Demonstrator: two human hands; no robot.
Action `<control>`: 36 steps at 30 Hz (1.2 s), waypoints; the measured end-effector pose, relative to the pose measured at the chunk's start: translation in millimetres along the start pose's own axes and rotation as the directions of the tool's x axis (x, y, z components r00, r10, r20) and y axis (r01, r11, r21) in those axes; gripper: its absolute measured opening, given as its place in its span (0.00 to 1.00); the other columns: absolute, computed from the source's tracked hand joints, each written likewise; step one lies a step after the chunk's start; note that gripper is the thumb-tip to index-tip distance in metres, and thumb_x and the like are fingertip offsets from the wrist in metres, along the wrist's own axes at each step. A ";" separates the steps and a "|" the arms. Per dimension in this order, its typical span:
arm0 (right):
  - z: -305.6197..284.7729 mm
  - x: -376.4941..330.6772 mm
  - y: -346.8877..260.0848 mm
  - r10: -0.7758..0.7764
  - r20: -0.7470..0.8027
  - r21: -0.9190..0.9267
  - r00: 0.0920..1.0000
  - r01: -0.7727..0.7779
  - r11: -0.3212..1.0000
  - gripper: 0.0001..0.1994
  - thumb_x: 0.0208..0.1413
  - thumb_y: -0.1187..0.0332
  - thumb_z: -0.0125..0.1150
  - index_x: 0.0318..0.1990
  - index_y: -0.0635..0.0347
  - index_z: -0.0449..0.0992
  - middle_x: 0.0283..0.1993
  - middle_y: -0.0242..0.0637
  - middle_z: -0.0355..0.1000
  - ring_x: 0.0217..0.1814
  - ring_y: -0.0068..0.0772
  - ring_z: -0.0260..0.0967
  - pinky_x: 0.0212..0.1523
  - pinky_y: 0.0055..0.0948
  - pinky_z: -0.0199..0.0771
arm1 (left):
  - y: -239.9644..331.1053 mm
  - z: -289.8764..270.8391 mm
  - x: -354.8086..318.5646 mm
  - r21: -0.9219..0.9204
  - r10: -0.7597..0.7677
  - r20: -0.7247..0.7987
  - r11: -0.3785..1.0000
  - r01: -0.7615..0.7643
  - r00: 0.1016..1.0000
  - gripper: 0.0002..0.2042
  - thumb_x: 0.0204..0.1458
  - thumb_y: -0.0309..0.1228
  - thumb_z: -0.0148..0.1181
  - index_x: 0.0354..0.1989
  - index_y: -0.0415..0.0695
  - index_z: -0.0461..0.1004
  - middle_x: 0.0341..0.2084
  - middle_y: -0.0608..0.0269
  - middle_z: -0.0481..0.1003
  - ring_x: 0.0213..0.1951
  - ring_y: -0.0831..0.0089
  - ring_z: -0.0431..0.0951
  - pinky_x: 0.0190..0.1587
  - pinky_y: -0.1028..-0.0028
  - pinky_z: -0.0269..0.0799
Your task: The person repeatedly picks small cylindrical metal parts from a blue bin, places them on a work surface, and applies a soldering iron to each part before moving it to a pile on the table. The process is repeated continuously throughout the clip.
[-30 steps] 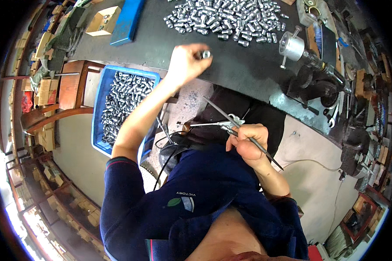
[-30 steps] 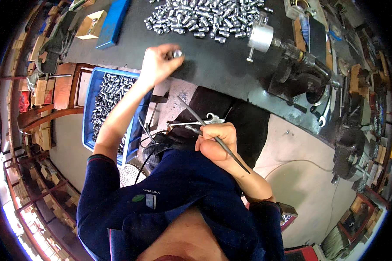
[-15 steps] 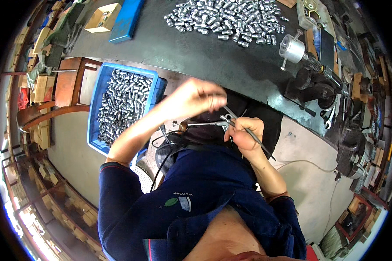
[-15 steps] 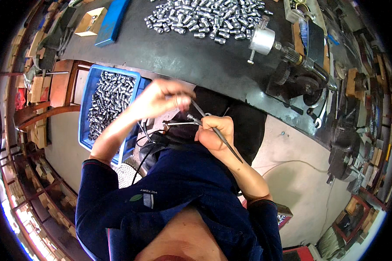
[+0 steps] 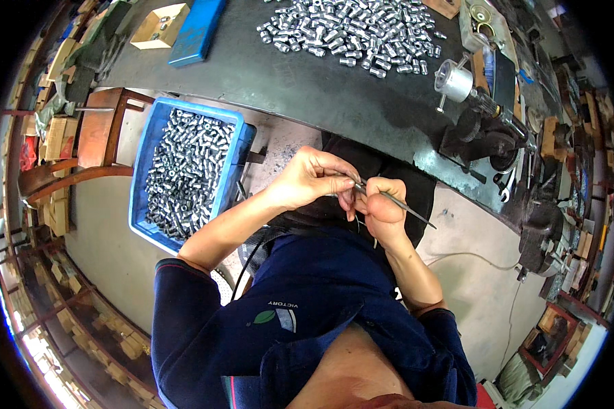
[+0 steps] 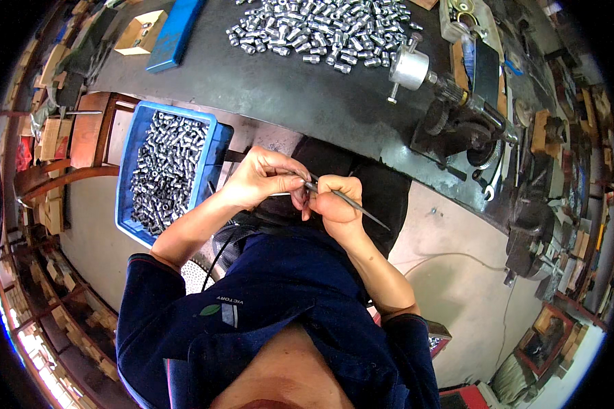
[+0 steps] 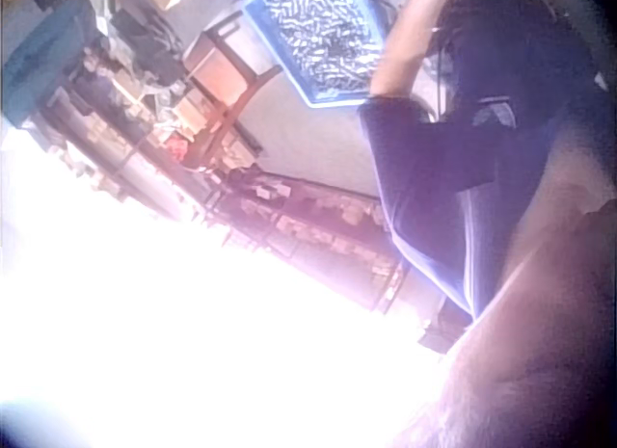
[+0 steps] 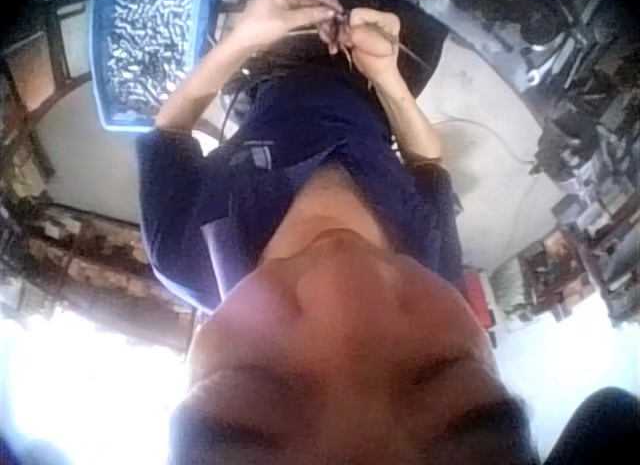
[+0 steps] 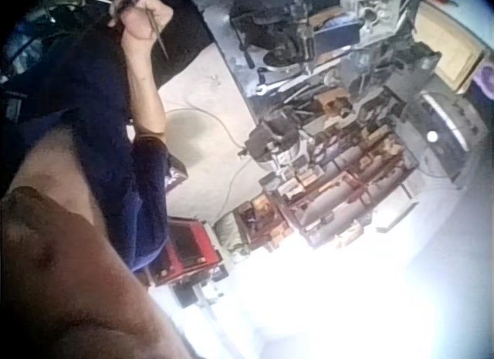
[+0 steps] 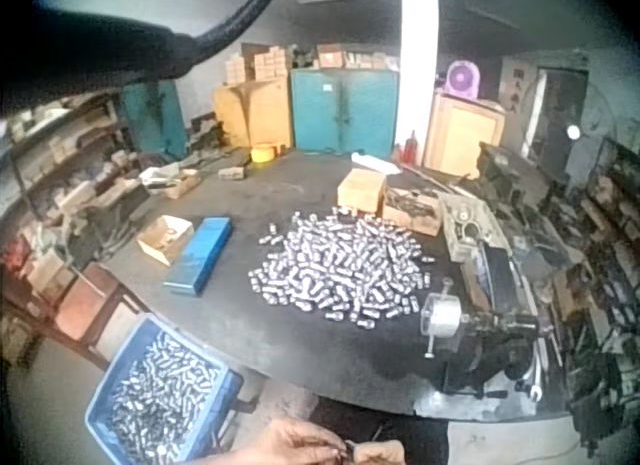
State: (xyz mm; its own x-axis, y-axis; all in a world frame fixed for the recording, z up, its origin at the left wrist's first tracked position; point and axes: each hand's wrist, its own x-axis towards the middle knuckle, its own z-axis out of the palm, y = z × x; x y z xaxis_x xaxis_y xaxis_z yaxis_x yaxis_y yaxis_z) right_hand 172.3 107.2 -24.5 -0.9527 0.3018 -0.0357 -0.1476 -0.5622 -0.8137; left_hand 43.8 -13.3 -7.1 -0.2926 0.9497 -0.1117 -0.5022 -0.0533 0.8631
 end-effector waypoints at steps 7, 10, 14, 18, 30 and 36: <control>2.2 1.7 -1.5 -0.009 0.008 0.019 1.000 0.009 1.000 0.16 0.44 0.69 0.53 0.11 0.59 0.55 0.15 0.38 0.62 0.18 0.28 0.63 0.16 0.23 0.64 | -11.5 -7.3 0.7 -0.361 -0.063 0.064 0.929 0.082 0.996 0.09 0.52 0.26 0.55 0.36 0.32 0.73 0.22 0.51 0.76 0.25 0.63 0.78 0.32 0.64 0.76; 4.4 1.9 -3.8 -0.005 -0.051 0.010 0.999 0.006 1.000 0.15 0.41 0.72 0.50 0.10 0.59 0.54 0.14 0.39 0.61 0.17 0.28 0.63 0.15 0.23 0.62 | -23.9 -3.4 0.5 -0.533 -0.059 0.078 0.841 0.092 0.995 0.10 0.55 0.29 0.52 0.39 0.33 0.71 0.22 0.50 0.76 0.26 0.59 0.78 0.32 0.58 0.75; 4.6 0.8 -7.4 -0.050 -0.071 -0.038 0.996 0.048 0.998 0.16 0.38 0.69 0.51 0.10 0.55 0.50 0.11 0.29 0.52 0.14 0.20 0.51 0.15 0.21 0.51 | -32.0 8.8 0.6 -0.672 -0.021 0.084 0.737 0.073 0.996 0.11 0.56 0.30 0.49 0.39 0.33 0.70 0.23 0.49 0.76 0.27 0.56 0.78 0.32 0.61 0.76; -4.3 0.9 -5.2 -0.137 0.026 -0.030 0.990 0.138 0.990 0.18 0.41 0.69 0.54 0.10 0.57 0.51 0.11 0.33 0.56 0.14 0.24 0.55 0.15 0.23 0.57 | -26.9 11.3 0.6 -0.611 -0.041 0.084 0.787 0.084 0.996 0.11 0.56 0.30 0.49 0.38 0.33 0.70 0.22 0.49 0.75 0.25 0.58 0.78 0.34 0.61 0.75; -14.9 -10.4 6.5 -0.116 0.026 -0.092 0.993 0.118 0.989 0.24 0.45 0.61 0.59 0.09 0.59 0.52 0.11 0.33 0.54 0.13 0.26 0.57 0.15 0.27 0.64 | 17.7 -35.3 -1.2 0.455 0.310 -0.262 0.875 -0.166 0.914 0.08 0.53 0.26 0.55 0.33 0.30 0.73 0.22 0.56 0.77 0.26 0.74 0.78 0.33 0.77 0.73; -6.2 -12.1 8.1 -0.038 -0.031 -0.094 0.999 0.035 0.995 0.17 0.42 0.73 0.51 0.10 0.58 0.51 0.11 0.34 0.53 0.14 0.23 0.51 0.16 0.27 0.64 | 21.2 -56.1 -13.4 0.541 0.274 -0.413 0.841 -0.008 0.869 0.09 0.53 0.27 0.57 0.29 0.32 0.76 0.17 0.62 0.75 0.20 0.80 0.75 0.24 0.81 0.69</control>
State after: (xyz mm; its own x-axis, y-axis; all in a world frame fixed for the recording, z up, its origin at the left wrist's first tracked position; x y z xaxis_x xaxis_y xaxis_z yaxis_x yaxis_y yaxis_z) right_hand 184.3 103.8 -34.3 -0.9379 0.3462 -0.0227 -0.1548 -0.4762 -0.8656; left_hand -8.6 -44.5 -14.9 -0.7276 0.6830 -0.0643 0.0199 0.1146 0.9932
